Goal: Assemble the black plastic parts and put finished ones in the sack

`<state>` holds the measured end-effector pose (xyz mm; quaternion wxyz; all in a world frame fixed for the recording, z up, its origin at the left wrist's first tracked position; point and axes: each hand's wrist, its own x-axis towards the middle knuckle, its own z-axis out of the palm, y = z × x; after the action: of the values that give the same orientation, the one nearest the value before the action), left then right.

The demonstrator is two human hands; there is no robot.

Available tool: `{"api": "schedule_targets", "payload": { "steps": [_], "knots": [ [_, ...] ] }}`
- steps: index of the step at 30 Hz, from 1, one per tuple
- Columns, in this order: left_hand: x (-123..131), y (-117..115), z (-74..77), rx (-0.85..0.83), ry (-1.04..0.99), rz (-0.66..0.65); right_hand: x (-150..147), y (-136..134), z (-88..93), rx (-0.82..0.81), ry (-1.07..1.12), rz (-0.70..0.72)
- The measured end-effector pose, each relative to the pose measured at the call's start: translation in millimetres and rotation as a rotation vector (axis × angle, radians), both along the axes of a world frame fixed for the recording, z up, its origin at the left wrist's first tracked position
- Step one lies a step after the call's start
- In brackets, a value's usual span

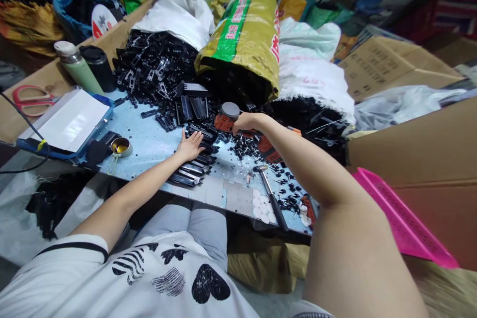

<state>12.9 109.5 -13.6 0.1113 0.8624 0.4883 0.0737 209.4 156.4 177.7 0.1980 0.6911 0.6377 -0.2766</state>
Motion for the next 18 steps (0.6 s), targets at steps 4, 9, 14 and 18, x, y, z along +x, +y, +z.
{"api": "schedule_targets", "payload": {
  "steps": [4, 9, 14, 18],
  "knots": [
    [1, -1, 1.7, -0.035, -0.012, 0.004, -5, -6, 4.8, 0.033, -0.088, 0.093],
    [0, -1, 4.3, -0.026, -0.026, 0.005, -7, -31, 14.3, -0.003, -0.096, 0.138],
    [1, -4, 14.2, -0.055, -0.009, 0.005, -9, -42, 3.4, -0.048, -0.063, 0.109],
    [-7, -40, 22.9, -0.164, -0.016, -0.1, -14, -55, 6.4, 0.014, -0.073, 0.133]
  ]
}}
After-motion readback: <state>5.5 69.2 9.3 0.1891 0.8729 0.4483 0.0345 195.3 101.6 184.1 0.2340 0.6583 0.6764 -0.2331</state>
